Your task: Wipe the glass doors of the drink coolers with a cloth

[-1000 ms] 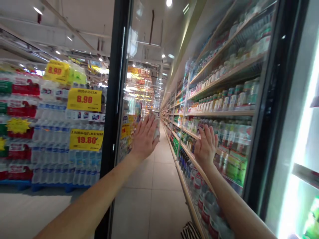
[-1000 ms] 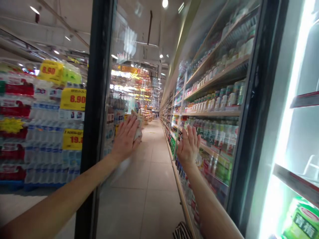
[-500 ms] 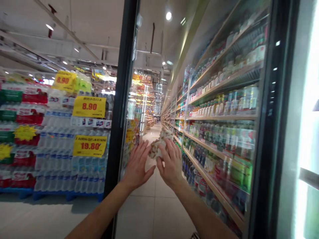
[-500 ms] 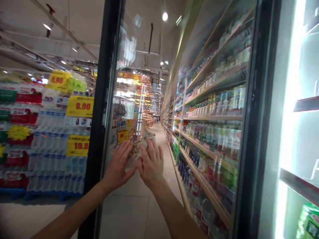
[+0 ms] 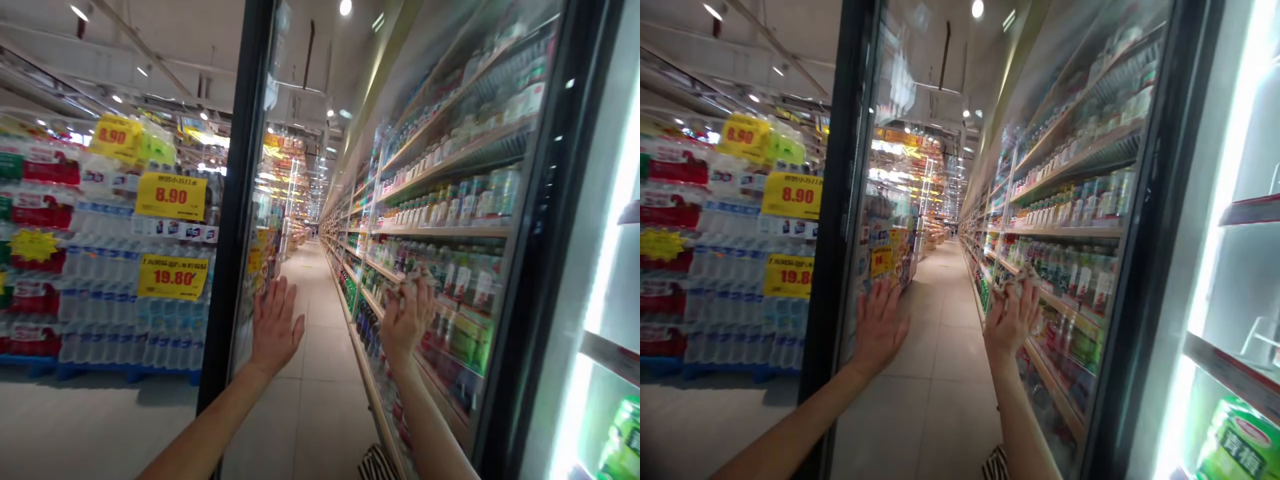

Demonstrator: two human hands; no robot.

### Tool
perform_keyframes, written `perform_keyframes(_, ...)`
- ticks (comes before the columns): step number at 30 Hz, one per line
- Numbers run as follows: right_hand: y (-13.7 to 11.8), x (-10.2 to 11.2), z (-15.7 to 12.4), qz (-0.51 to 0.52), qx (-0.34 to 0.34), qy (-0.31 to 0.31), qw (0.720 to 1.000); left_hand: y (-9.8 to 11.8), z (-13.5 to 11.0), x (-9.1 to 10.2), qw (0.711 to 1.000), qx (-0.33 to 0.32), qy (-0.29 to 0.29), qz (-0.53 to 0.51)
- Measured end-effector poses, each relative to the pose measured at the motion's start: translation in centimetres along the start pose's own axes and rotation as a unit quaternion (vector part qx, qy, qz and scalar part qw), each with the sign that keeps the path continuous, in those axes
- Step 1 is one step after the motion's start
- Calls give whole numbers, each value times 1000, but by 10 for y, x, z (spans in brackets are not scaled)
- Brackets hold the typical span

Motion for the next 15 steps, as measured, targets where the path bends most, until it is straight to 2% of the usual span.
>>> perform_keyframes(2, -21, -2, -18, 22, 54, -50, 997, 1, -1, -2, 1000, 5, 0, -2)
perform_keyframes(4, -42, -4, -36, 57, 138, -130, 980, 1, -1, -4, 1000, 3, -4, -2)
perform_keyframes(6, -45, -3, -45, 70, 183, -170, 966, 0, -1, -4, 1000, 3, -6, 0)
perform_keyframes(8, -28, 0, -41, 42, 164, -141, 975, 0, 0, -3, 1000, 3, -6, -1)
perform_keyframes(11, 0, 2, -27, -18, 75, -59, 995, 0, 0, -4, 1000, -1, -1, 2)
perform_keyframes(13, 1, 0, -22, -27, 46, -44, 998, 1, 0, -4, 1000, -4, 0, 8)
perform_keyframes(15, -10, -3, -24, -11, 78, -72, 994, 0, -1, -5, 1000, -4, -1, 12)
Point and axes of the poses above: each hand's wrist, its own z-axis towards the middle knuckle, its own x-axis out of the back of the hand, y = z × x, the point moved 1 cm from there along z, towards the middle knuckle, and after that the axes turned 4 degrees about -x, right-handed, at the moved point
